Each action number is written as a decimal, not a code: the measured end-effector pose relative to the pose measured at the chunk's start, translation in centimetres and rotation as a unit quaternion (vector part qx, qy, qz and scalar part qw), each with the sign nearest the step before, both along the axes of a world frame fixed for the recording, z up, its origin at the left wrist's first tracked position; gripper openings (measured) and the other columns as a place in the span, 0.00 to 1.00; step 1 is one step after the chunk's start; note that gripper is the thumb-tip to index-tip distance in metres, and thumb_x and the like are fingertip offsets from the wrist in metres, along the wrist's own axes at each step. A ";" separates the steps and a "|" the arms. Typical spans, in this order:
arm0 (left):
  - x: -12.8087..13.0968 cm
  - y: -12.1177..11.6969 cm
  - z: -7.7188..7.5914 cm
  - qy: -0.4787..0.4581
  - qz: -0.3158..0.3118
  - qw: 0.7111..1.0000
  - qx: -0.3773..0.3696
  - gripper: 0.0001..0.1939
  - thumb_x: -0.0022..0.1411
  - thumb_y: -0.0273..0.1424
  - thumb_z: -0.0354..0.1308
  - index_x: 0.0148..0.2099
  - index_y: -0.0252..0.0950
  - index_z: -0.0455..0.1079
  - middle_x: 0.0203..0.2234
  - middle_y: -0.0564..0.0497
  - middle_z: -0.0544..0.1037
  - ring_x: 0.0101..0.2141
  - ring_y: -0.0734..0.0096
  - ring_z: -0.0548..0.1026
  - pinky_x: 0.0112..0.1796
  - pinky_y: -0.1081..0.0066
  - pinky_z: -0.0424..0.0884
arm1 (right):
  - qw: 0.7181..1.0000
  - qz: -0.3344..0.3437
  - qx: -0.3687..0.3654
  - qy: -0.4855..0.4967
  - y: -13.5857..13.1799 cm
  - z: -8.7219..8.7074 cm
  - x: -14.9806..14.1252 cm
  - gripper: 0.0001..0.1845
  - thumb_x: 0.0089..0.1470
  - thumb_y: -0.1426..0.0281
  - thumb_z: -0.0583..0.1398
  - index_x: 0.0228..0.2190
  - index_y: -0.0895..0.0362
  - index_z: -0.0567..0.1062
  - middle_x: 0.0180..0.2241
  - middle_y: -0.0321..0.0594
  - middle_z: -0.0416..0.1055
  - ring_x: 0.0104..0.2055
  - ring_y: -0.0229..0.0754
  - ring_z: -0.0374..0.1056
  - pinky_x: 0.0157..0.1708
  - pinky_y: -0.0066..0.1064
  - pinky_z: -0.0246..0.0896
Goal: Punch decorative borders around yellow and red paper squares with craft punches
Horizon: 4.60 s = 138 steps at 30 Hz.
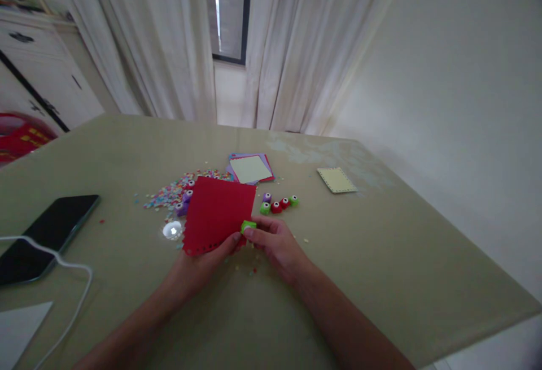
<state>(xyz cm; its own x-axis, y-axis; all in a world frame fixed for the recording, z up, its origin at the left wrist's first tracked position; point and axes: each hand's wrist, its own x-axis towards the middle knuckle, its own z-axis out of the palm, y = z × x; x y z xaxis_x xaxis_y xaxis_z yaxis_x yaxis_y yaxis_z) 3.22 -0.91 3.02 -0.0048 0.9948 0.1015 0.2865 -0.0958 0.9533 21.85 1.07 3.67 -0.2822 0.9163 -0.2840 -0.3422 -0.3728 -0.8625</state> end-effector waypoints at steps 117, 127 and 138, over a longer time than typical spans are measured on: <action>-0.2 -0.3 -0.1 0.090 -0.030 0.995 0.016 0.20 0.60 0.56 0.63 0.43 0.50 0.85 0.39 0.45 0.88 0.50 0.40 0.82 0.63 0.43 0.67 | 0.991 0.014 0.098 -0.094 -1.5 -0.5 -1.6 0.29 0.52 0.51 0.71 0.47 0.57 0.73 0.17 0.22 0.59 0.17 0.34 0.51 0.17 0.26 0.45; 0.0 -0.3 0.1 -0.026 -0.048 0.998 -0.037 0.22 0.64 0.55 0.63 0.43 0.43 0.83 0.39 0.46 0.88 0.43 0.51 0.84 0.46 0.59 0.78 | 0.993 -0.033 0.101 -0.057 -1.4 -0.3 -1.9 0.27 0.47 0.51 0.74 0.41 0.55 0.77 0.24 0.30 0.72 0.23 0.34 0.62 0.23 0.26 0.55; 0.5 0.1 0.3 -0.237 0.086 0.962 -0.108 0.32 0.58 0.62 0.66 0.39 0.34 0.82 0.34 0.43 0.87 0.29 0.61 0.82 0.38 0.61 0.81 | 0.985 -0.112 0.113 -0.064 -0.1 0.1 -0.6 0.25 0.49 0.56 0.74 0.45 0.54 0.78 0.34 0.36 0.77 0.33 0.39 0.70 0.34 0.30 0.66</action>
